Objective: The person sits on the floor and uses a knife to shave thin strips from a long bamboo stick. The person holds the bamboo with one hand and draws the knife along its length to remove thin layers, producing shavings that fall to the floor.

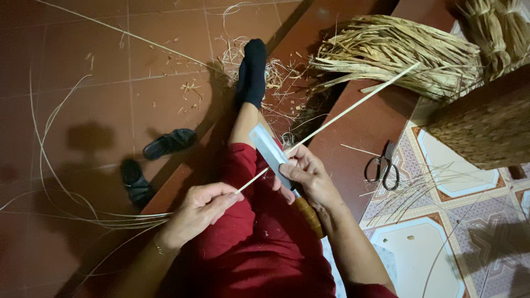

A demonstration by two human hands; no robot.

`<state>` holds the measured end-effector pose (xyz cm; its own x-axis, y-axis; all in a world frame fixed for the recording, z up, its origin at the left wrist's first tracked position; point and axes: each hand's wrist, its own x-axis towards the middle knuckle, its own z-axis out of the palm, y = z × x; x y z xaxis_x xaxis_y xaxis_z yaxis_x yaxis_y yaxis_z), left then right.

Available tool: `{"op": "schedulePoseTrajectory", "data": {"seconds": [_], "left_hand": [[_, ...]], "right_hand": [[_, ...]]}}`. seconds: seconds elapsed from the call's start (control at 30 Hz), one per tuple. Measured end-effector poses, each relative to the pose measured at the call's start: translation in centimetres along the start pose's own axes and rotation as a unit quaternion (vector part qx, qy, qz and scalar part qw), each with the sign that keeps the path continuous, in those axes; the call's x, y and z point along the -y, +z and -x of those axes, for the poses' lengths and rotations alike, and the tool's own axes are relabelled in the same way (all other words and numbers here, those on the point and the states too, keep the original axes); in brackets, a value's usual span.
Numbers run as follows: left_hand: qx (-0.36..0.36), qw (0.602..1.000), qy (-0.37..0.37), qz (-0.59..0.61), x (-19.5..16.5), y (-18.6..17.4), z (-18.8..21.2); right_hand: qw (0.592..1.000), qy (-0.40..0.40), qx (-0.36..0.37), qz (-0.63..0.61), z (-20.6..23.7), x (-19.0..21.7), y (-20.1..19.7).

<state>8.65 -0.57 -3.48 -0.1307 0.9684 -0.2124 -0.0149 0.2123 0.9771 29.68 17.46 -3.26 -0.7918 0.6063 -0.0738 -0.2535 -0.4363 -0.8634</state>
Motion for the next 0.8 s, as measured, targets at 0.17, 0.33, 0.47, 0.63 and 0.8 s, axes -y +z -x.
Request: {"op": "schedulePoseTrajectory", "data": {"seconds": [0.17, 0.33, 0.47, 0.63, 0.8], "left_hand": [[-0.005, 1.0, -0.011, -0.014, 1.5, -1.3, 1.2], [-0.015, 1.0, -0.021, -0.009, 3.3, -2.9, 2.8], [-0.042, 0.998, -0.031, -0.037, 4.9, -4.7, 4.6], [-0.051, 0.997, -0.061, -0.021, 7.4, -6.4, 6.0], [-0.071, 0.991, -0.113, -0.026, 8.8, -7.6, 7.1]], "right_hand": [[1.0, -0.005, -0.012, -0.011, 0.1, 0.4, -0.5], [1.0, -0.014, -0.02, 0.007, -0.1, 1.2, -1.2], [0.998, -0.052, -0.04, 0.016, -0.1, 2.5, -2.2], [0.997, -0.059, -0.044, 0.0, 0.3, 3.4, -2.7], [0.997, -0.063, -0.033, -0.003, 0.3, 3.8, -2.6]]}}
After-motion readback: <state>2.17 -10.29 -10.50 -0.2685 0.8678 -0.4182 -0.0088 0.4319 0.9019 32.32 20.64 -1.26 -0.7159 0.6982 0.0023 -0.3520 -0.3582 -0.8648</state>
